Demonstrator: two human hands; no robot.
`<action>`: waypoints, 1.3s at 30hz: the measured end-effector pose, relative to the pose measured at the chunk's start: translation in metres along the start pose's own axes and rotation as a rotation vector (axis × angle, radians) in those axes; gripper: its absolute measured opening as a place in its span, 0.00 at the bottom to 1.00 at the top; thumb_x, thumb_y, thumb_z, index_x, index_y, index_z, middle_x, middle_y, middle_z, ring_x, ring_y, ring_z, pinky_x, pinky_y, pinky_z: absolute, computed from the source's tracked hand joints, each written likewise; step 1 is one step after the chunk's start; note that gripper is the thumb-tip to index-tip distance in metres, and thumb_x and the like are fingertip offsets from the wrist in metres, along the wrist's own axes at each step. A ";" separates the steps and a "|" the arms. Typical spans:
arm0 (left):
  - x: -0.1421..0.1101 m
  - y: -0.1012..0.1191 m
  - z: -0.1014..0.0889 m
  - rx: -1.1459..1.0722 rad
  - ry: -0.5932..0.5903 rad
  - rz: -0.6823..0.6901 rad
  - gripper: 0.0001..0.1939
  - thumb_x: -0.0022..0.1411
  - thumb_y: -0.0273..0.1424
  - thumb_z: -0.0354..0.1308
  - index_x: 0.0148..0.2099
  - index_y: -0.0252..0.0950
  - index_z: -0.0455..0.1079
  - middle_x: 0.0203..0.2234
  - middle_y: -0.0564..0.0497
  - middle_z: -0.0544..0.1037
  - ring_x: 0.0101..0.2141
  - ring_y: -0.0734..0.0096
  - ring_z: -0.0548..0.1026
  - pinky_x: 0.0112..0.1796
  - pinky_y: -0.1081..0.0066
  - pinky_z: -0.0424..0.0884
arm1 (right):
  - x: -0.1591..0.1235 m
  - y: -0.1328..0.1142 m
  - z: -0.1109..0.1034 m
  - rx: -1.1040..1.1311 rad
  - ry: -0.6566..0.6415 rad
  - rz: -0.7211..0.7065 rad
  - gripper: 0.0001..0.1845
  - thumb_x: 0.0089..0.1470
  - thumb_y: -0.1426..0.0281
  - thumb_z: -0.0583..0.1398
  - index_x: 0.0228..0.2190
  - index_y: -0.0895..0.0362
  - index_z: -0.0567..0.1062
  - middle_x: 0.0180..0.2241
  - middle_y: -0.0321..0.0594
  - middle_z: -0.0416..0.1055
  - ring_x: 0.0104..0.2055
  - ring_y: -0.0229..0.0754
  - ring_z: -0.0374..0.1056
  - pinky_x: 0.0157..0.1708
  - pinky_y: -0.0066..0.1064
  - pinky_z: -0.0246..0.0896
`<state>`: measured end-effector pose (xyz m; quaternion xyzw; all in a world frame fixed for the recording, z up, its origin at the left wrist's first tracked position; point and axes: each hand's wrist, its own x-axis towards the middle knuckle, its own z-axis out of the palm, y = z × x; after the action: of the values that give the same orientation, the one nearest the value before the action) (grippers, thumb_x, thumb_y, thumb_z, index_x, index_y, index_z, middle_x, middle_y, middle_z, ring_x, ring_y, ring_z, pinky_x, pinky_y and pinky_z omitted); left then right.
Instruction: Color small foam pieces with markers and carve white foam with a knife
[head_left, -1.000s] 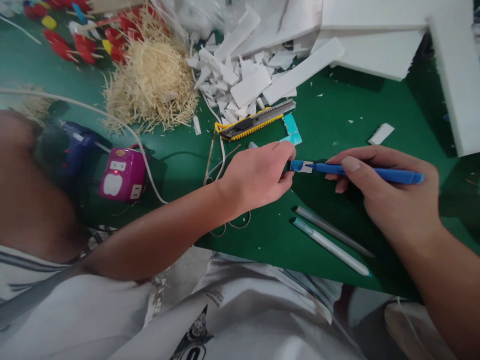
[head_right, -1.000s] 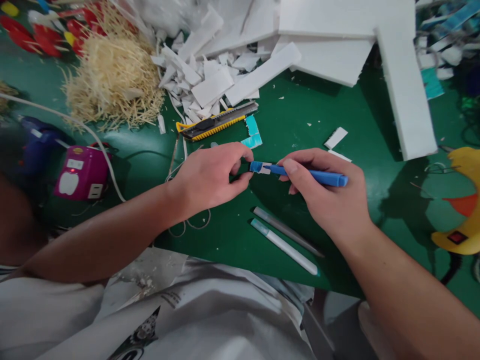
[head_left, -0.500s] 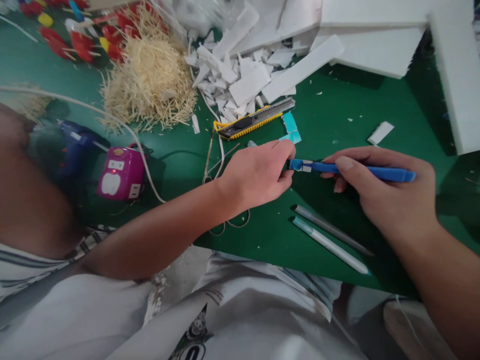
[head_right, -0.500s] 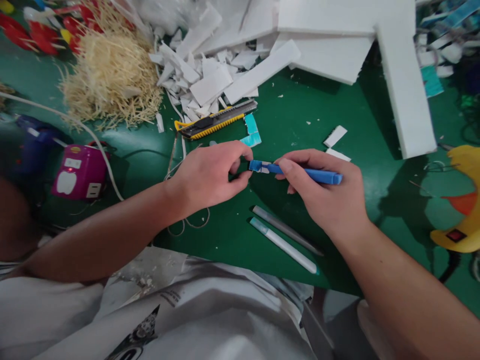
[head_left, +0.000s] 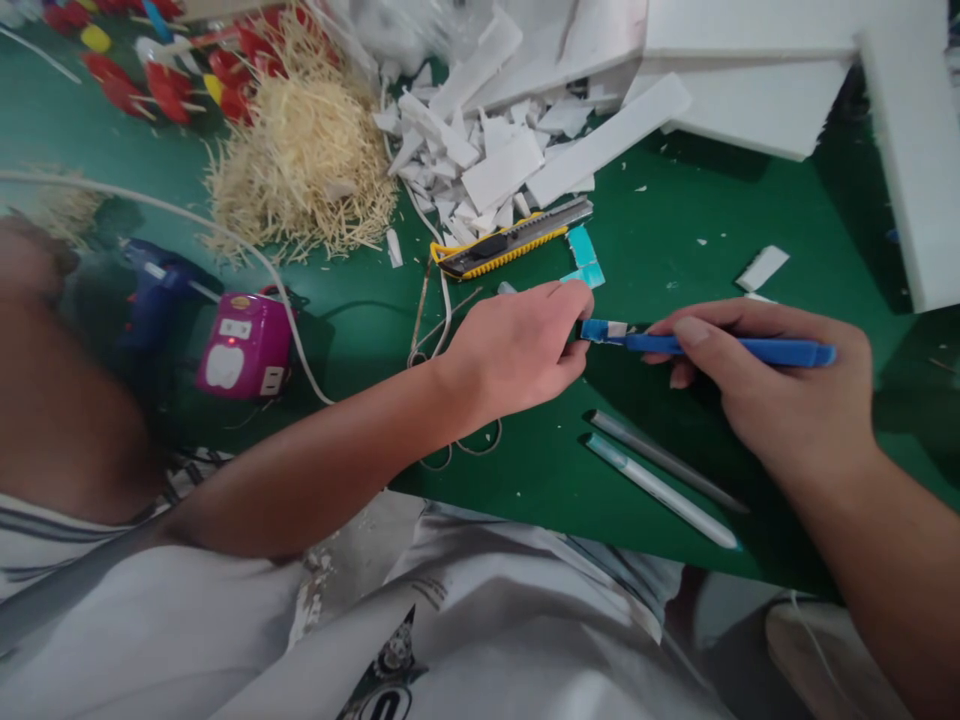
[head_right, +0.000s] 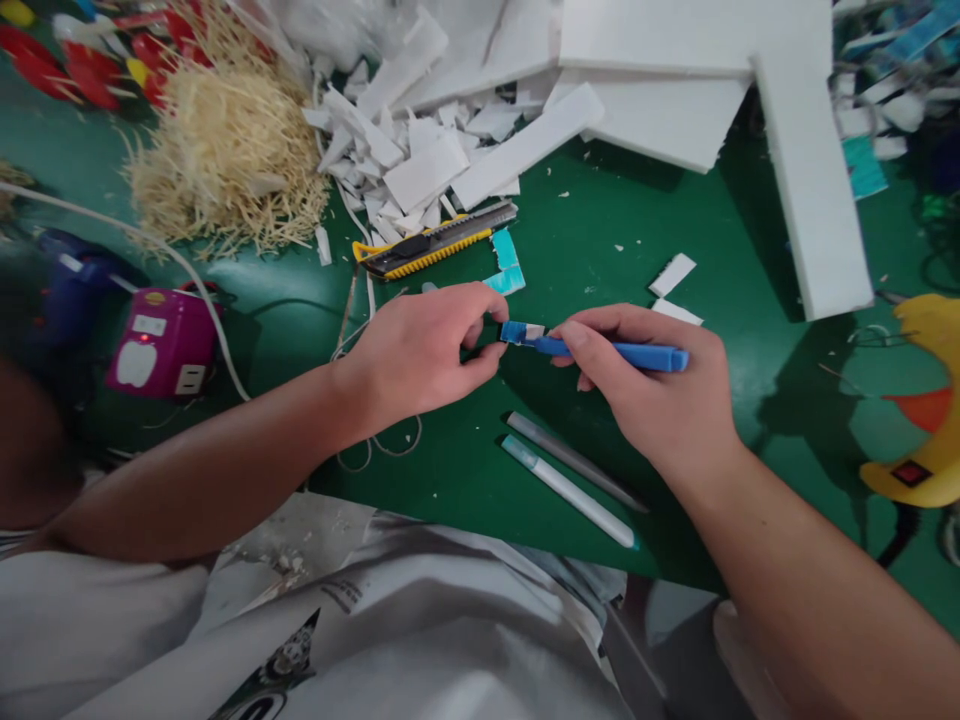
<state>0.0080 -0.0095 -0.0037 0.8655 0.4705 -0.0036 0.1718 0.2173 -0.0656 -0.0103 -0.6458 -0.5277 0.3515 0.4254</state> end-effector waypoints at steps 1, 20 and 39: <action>0.000 0.000 0.000 -0.001 0.006 0.003 0.09 0.71 0.32 0.61 0.51 0.38 0.75 0.30 0.55 0.77 0.33 0.67 0.79 0.29 0.68 0.59 | 0.000 0.000 0.000 0.007 0.002 -0.003 0.05 0.59 0.64 0.71 0.29 0.46 0.88 0.25 0.34 0.79 0.23 0.39 0.72 0.24 0.33 0.68; 0.000 0.001 -0.002 0.006 -0.019 -0.007 0.10 0.71 0.32 0.60 0.53 0.38 0.75 0.31 0.54 0.78 0.33 0.65 0.79 0.30 0.68 0.61 | 0.003 -0.004 -0.002 -0.002 -0.024 0.011 0.09 0.58 0.60 0.72 0.28 0.49 0.86 0.23 0.36 0.79 0.22 0.39 0.71 0.23 0.32 0.68; 0.000 0.000 -0.001 -0.004 0.003 0.002 0.09 0.71 0.32 0.60 0.52 0.38 0.75 0.31 0.54 0.78 0.33 0.66 0.79 0.30 0.68 0.61 | 0.000 -0.008 -0.001 -0.022 -0.012 0.044 0.10 0.61 0.64 0.69 0.28 0.47 0.86 0.23 0.35 0.78 0.24 0.41 0.72 0.27 0.35 0.70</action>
<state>0.0080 -0.0088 -0.0031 0.8657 0.4698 -0.0010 0.1728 0.2155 -0.0650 -0.0029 -0.6598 -0.5198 0.3587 0.4073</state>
